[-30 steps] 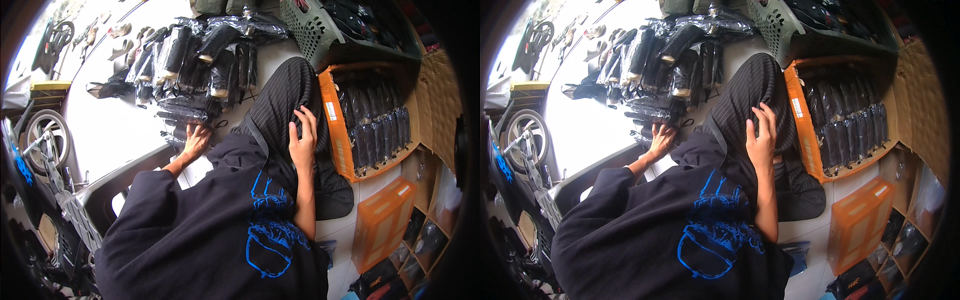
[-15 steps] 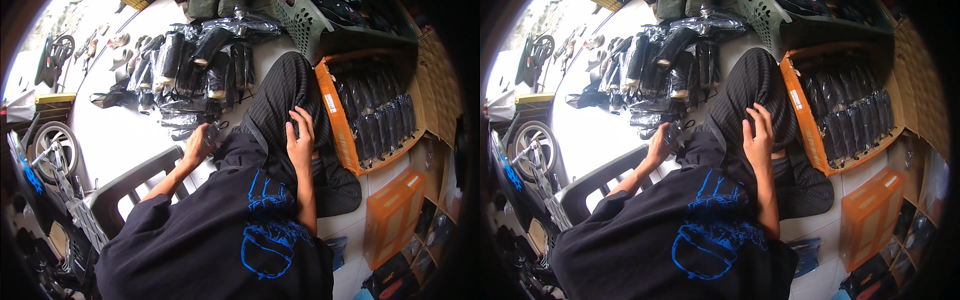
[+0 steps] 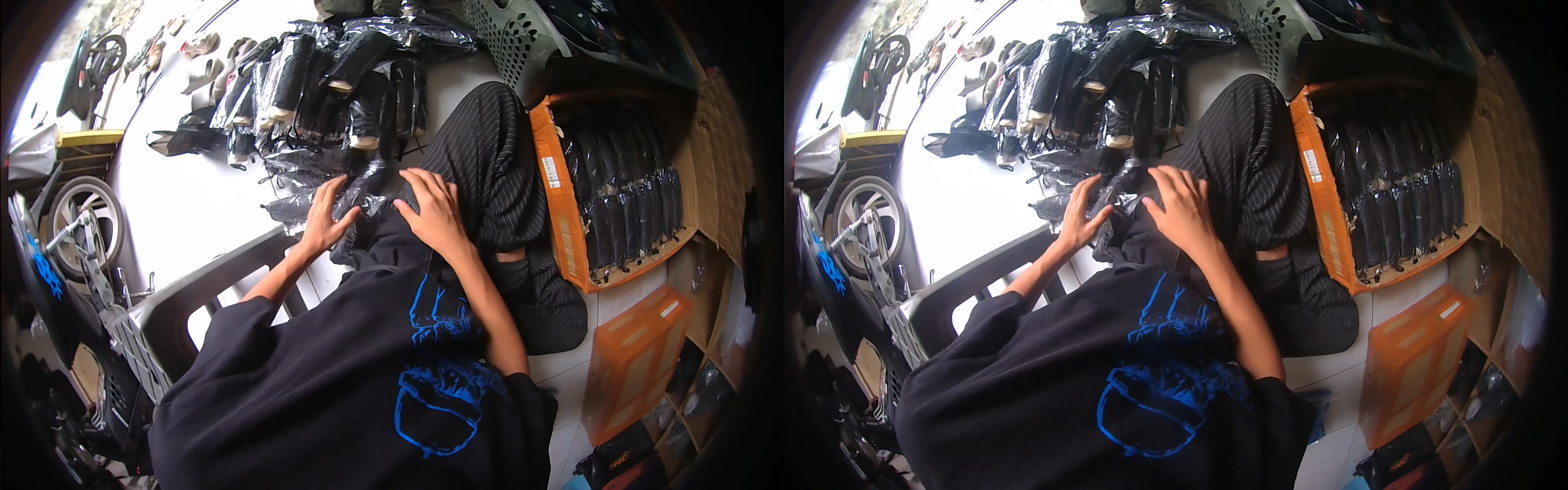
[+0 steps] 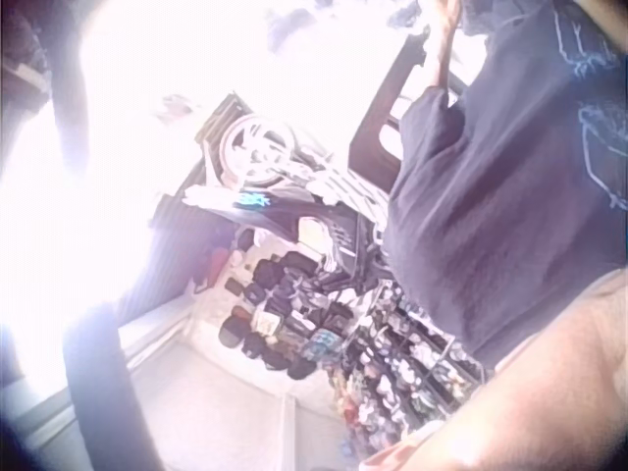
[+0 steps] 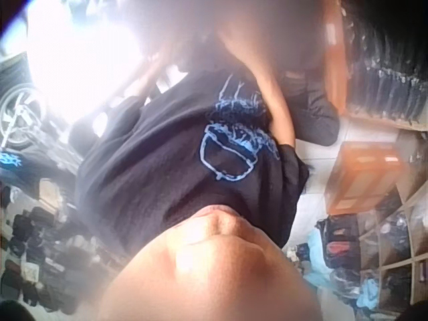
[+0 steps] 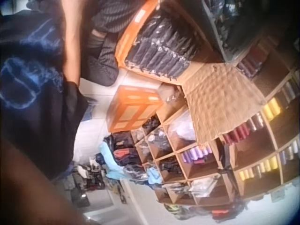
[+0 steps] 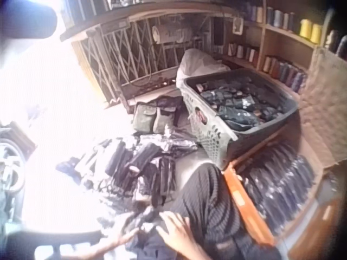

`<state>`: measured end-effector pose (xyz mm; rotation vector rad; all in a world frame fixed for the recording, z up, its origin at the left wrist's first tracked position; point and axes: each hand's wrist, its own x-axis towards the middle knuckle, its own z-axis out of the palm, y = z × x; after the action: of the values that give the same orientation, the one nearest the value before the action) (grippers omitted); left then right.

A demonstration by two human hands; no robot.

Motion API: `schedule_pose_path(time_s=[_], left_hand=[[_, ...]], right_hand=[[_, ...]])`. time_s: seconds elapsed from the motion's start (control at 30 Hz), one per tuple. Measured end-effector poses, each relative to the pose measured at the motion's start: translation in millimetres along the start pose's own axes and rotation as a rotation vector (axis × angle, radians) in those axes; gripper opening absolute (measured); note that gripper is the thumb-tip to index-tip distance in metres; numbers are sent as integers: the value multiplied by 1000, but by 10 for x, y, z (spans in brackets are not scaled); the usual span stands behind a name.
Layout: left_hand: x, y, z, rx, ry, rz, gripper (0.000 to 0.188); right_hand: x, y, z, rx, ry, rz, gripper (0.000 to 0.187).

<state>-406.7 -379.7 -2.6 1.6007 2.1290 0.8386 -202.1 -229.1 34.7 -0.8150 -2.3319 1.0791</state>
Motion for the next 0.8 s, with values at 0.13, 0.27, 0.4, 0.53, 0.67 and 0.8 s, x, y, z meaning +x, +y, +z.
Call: schedule_pose_path(time_s=[0.13,0.27,0.4,0.53,0.67,0.8], left_hand=[[-783,-221,185,122,3,-52,65],[-1097,-241,396,158,-190,-217,92],[-1071,-351,564,-82,-164,-335,91],[-994,-452,498,-56,-305,-403,85],[-601,-178,124,-40,-159,-455,71],[116,459,-111,-84,56,-490,73]], right_hand=[[434,-56,232,-243,-66,-304,45],[564,134,669,-295,-458,-215,40],[464,402,870,-260,-397,-125,36],[522,446,824,69,-363,-16,35],[614,245,643,590,-305,313,38],[510,95,399,1039,-289,400,73]])
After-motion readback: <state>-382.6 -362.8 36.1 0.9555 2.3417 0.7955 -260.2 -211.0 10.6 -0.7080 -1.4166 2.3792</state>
